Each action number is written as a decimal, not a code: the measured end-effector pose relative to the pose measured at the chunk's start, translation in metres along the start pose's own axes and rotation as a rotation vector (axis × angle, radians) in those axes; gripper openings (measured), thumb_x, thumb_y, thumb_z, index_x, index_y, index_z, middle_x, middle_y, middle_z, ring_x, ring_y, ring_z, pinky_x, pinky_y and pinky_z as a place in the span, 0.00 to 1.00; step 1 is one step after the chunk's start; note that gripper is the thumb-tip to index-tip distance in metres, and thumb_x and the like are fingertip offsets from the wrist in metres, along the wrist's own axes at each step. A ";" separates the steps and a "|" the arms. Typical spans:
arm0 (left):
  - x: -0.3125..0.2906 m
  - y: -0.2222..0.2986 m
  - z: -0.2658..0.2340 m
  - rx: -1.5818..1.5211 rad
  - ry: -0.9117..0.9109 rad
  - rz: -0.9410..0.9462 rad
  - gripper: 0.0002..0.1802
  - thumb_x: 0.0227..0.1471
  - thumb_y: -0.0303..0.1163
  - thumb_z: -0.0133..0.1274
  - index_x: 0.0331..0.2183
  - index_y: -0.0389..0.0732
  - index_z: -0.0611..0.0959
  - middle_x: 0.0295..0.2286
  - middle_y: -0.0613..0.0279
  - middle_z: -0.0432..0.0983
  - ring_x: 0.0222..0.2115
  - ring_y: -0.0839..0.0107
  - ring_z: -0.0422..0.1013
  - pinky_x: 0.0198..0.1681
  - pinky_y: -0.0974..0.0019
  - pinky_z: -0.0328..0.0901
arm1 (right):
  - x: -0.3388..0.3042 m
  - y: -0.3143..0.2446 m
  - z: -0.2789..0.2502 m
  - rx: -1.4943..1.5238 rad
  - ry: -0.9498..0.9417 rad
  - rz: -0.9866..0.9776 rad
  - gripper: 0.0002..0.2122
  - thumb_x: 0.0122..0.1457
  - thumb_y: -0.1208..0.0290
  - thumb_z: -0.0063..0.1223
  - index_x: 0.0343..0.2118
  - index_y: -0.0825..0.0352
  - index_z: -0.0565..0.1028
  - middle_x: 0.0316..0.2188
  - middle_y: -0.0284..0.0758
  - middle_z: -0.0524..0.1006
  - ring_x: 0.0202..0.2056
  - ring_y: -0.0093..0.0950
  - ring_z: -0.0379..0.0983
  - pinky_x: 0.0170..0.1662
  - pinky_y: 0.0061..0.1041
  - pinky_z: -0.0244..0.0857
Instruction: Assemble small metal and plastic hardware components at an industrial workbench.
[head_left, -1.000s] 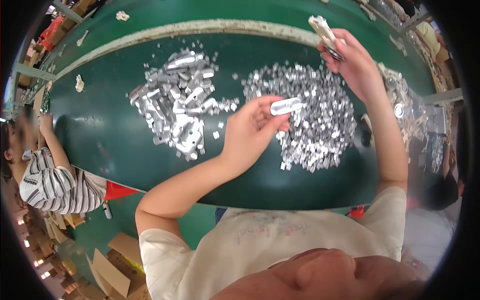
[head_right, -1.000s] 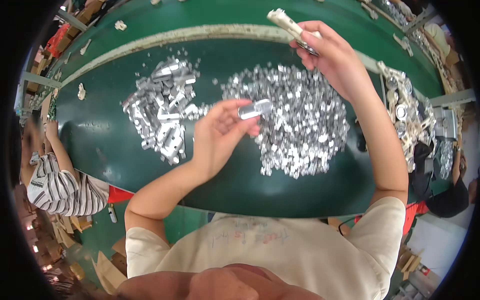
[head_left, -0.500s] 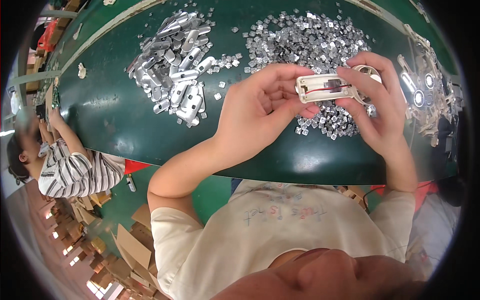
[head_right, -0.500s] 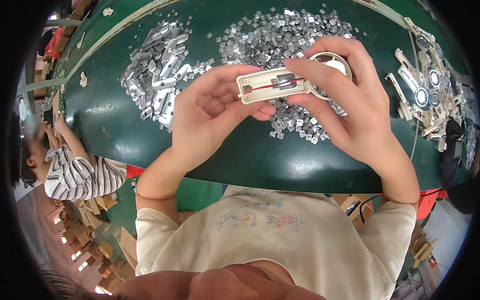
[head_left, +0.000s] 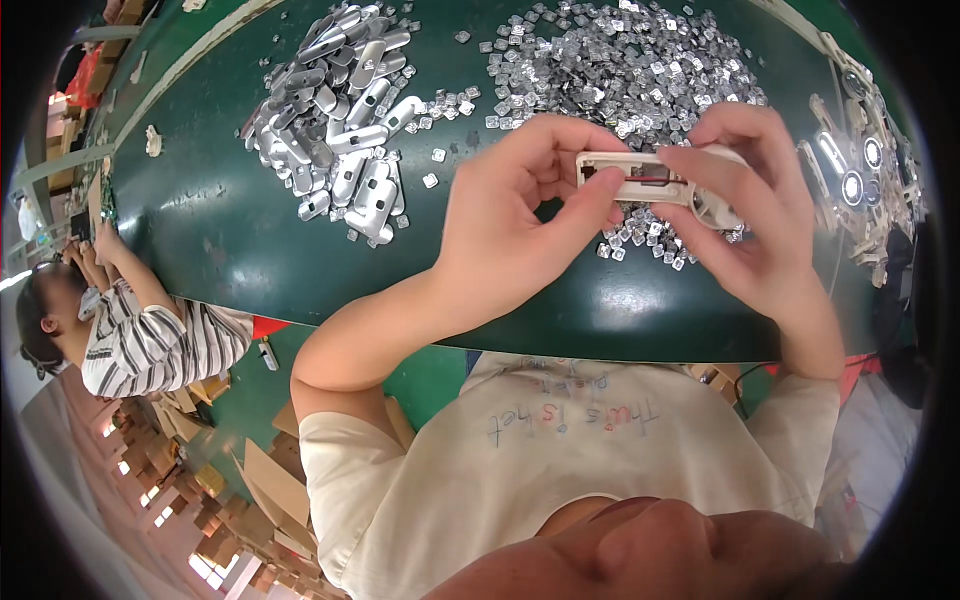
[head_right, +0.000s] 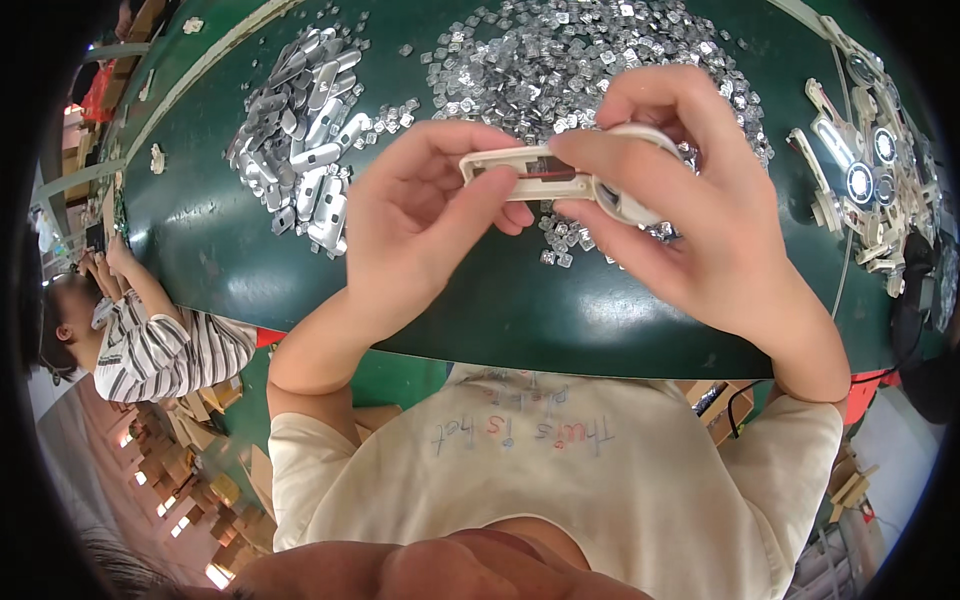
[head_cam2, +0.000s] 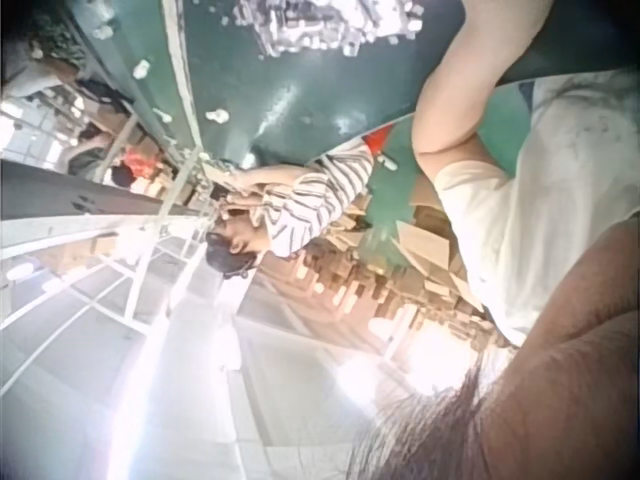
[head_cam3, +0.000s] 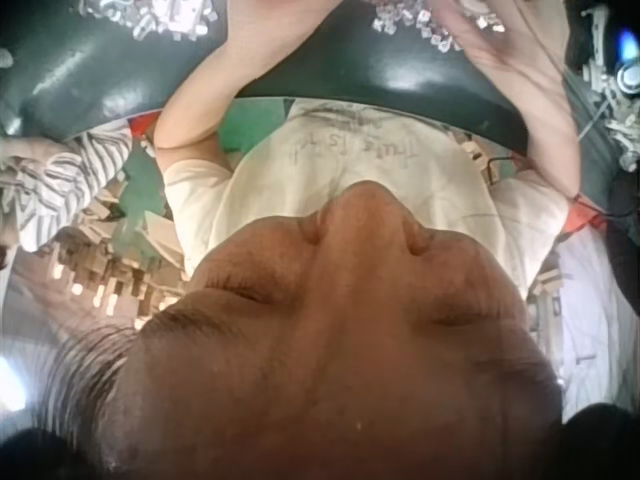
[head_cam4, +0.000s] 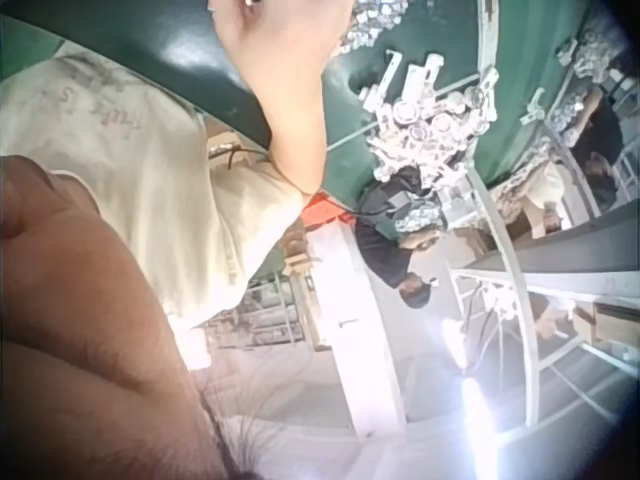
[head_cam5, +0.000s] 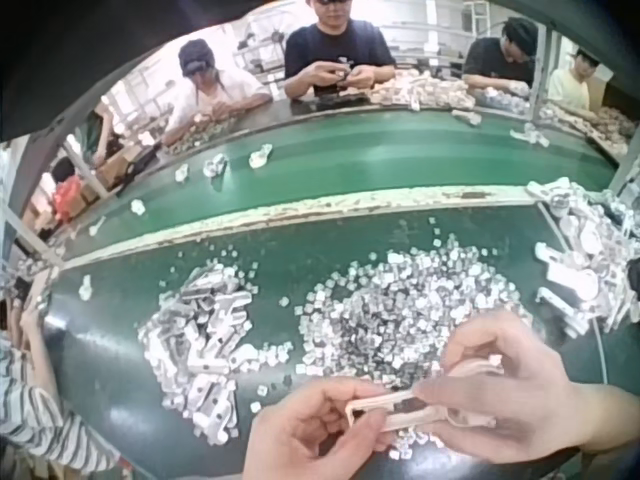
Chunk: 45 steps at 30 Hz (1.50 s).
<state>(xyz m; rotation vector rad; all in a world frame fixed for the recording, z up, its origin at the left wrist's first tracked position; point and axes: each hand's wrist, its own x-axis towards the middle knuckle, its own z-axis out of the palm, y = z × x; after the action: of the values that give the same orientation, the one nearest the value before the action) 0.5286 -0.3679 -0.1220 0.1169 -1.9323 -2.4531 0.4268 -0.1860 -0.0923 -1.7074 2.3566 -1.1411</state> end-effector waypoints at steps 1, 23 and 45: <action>0.000 -0.002 0.001 0.000 0.002 0.000 0.13 0.49 0.17 0.48 0.40 0.30 0.71 0.34 0.55 0.73 0.31 0.72 0.72 0.34 0.73 0.69 | 0.000 0.002 0.002 0.079 -0.030 0.027 0.17 0.41 0.81 0.59 0.38 0.70 0.72 0.37 0.41 0.67 0.35 0.29 0.67 0.35 0.23 0.63; 0.023 -0.001 -0.032 1.036 0.503 0.391 0.24 0.42 0.41 0.59 0.37 0.36 0.72 0.32 0.53 0.68 0.30 0.64 0.68 0.31 0.66 0.65 | 0.070 0.083 0.019 0.606 -0.014 0.657 0.13 0.51 0.62 0.54 0.31 0.66 0.69 0.23 0.27 0.70 0.23 0.14 0.64 0.28 0.12 0.56; 0.043 0.044 -0.066 0.552 0.153 0.032 0.08 0.42 0.25 0.57 0.29 0.35 0.79 0.23 0.65 0.76 0.24 0.79 0.70 0.29 0.76 0.64 | -0.004 0.059 0.006 -0.010 0.089 0.263 0.05 0.46 0.81 0.52 0.26 0.71 0.68 0.27 0.36 0.69 0.29 0.32 0.68 0.32 0.25 0.63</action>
<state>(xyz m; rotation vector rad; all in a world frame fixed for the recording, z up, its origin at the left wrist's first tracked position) 0.4893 -0.4443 -0.0970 0.2664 -2.4468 -1.7638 0.3829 -0.1781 -0.1313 -1.3221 2.5461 -1.1823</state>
